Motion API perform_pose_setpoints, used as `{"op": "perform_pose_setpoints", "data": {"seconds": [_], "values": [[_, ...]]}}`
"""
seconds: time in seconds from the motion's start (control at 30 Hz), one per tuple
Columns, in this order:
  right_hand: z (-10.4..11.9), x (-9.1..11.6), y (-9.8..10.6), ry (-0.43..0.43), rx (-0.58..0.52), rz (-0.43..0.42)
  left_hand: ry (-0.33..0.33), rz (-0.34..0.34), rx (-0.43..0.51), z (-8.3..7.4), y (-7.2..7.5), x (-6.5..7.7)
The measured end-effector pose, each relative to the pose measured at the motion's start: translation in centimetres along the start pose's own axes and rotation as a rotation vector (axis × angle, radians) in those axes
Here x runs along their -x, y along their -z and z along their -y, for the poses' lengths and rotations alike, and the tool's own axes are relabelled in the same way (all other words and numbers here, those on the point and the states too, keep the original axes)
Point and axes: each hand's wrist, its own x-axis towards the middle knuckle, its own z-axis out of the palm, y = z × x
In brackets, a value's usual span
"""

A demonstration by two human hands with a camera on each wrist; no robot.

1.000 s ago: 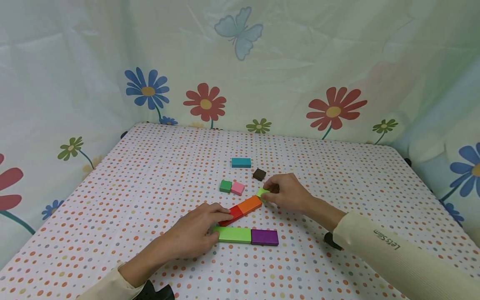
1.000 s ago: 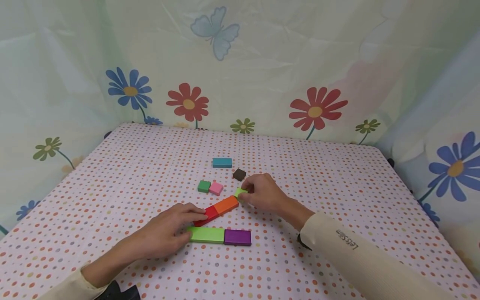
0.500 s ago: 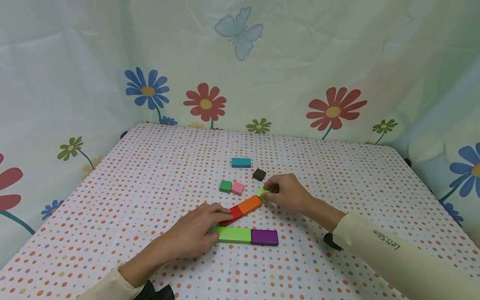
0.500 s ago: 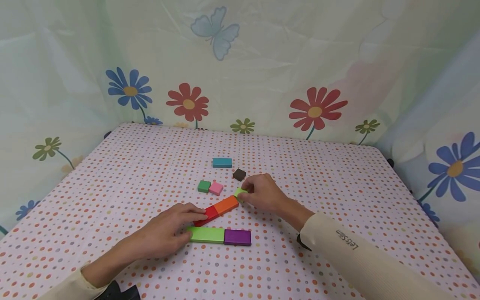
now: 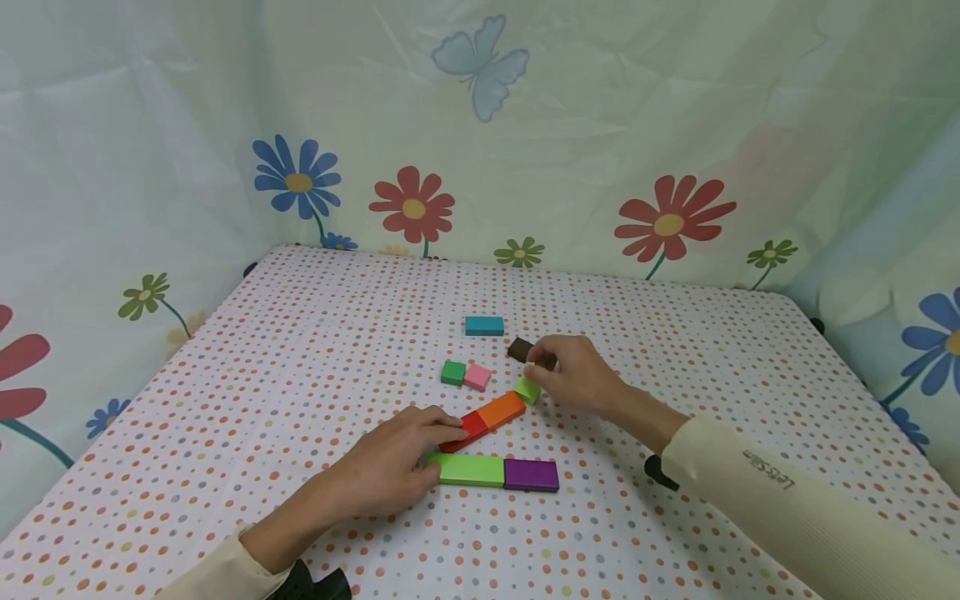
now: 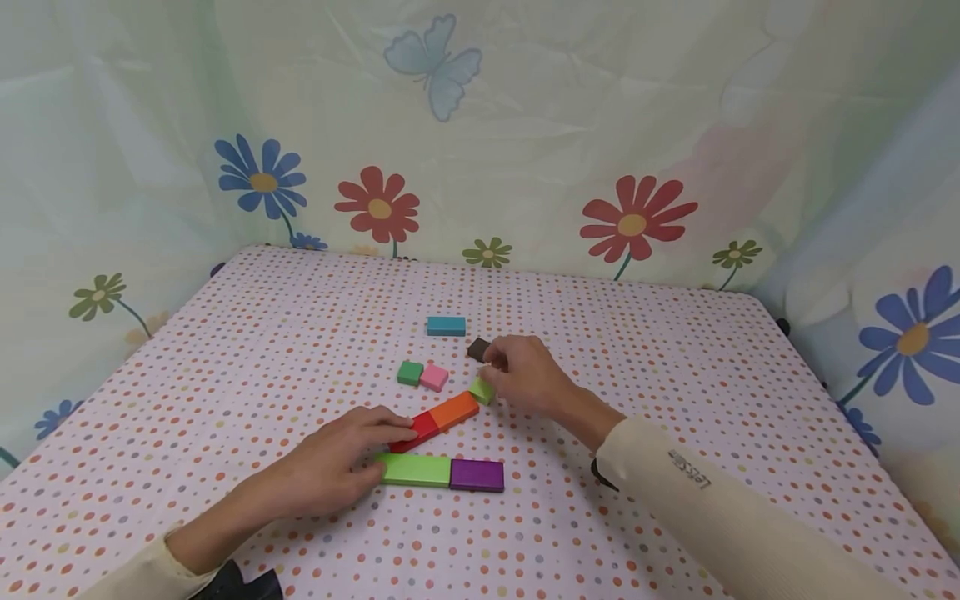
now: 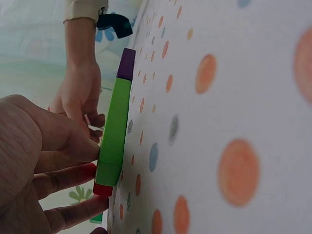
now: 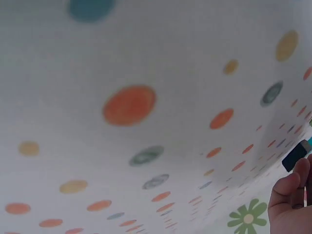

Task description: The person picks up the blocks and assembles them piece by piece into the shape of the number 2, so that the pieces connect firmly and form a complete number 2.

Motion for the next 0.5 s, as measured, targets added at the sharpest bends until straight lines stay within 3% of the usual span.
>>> {"op": "perform_pose_setpoints", "data": {"seconds": [0.5], "values": [[-0.9, -1.5, 0.4, 0.056, 0.142, -0.008, -0.008, -0.01, -0.002, 0.0, 0.0, 0.1]]}}
